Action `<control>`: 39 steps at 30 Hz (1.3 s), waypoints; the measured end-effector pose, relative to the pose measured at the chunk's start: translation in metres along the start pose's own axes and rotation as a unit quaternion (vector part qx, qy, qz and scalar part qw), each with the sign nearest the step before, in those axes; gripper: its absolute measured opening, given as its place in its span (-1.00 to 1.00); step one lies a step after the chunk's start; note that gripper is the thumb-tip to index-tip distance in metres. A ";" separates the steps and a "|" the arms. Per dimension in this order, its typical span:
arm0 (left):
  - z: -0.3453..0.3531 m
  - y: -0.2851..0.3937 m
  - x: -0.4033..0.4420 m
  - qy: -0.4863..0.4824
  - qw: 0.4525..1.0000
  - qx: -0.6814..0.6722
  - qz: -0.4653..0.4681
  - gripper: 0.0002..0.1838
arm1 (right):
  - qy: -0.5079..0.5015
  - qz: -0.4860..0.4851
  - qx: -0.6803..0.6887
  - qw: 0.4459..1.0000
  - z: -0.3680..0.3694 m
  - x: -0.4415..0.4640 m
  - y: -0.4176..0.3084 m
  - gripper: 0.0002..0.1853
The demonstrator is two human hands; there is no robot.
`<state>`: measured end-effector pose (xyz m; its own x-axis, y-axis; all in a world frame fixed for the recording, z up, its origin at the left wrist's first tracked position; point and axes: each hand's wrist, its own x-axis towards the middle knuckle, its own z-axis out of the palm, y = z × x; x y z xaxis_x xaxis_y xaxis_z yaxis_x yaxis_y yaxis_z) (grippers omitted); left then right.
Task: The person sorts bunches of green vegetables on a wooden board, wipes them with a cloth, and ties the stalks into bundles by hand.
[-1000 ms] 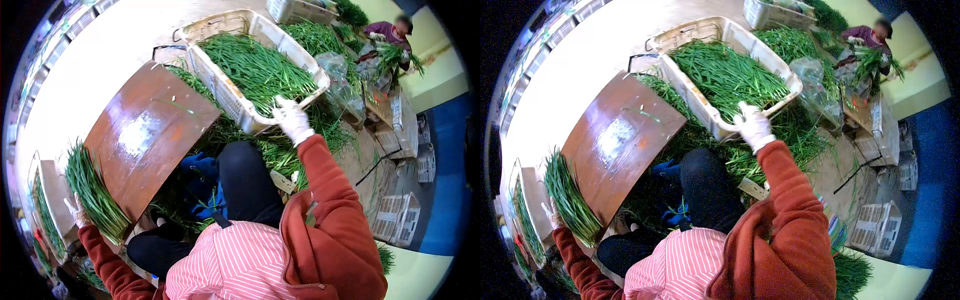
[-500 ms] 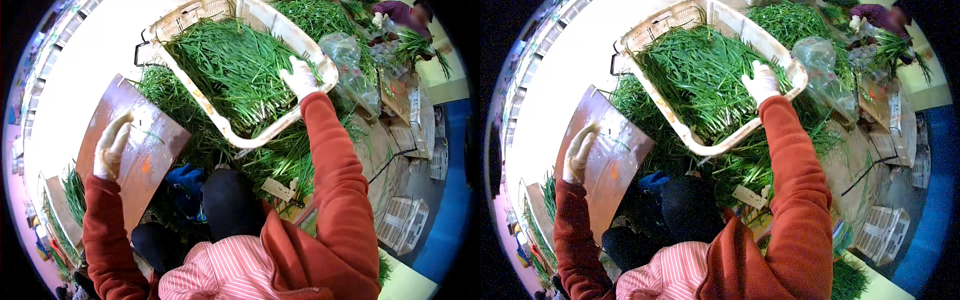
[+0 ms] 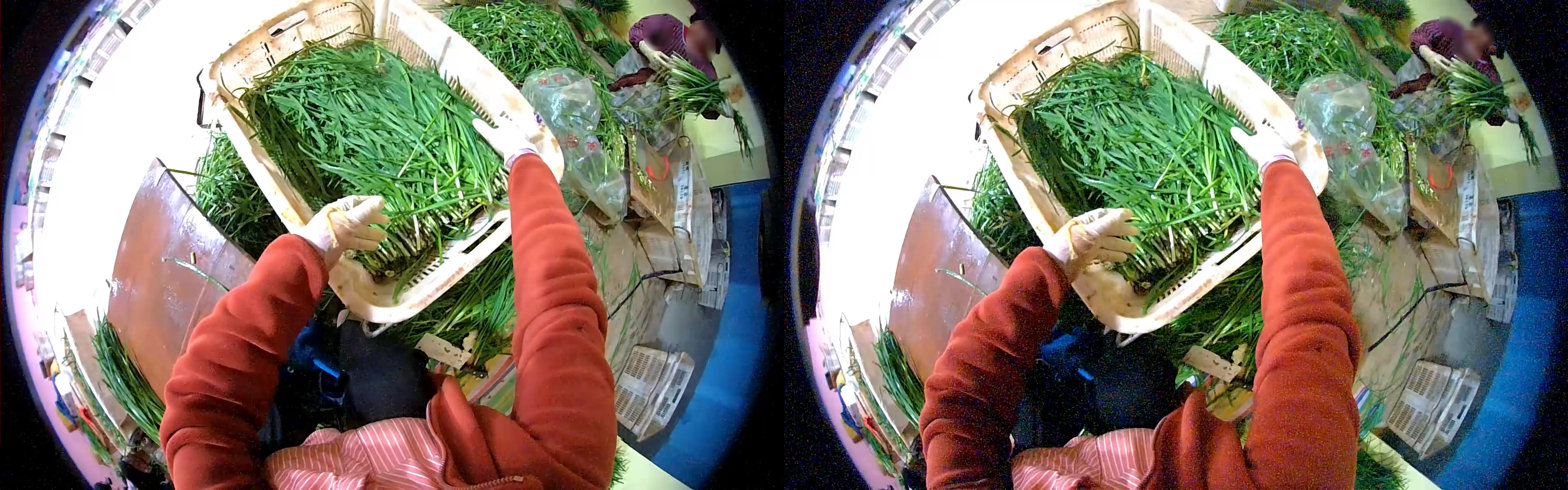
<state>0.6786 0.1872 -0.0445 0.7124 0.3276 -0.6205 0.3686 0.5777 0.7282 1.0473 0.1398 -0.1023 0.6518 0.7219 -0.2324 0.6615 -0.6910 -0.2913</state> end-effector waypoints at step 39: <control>-0.049 -0.073 0.119 0.233 0.966 0.110 0.009 0.10 | -0.224 -0.203 0.077 0.950 0.055 -0.164 -0.146 -0.03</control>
<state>0.7076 0.2211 -0.1858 0.3924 0.6669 -0.6335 0.5140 0.4122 0.7523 0.8236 0.1247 -0.0728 0.1082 0.8942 -0.4343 0.7398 -0.3643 -0.5657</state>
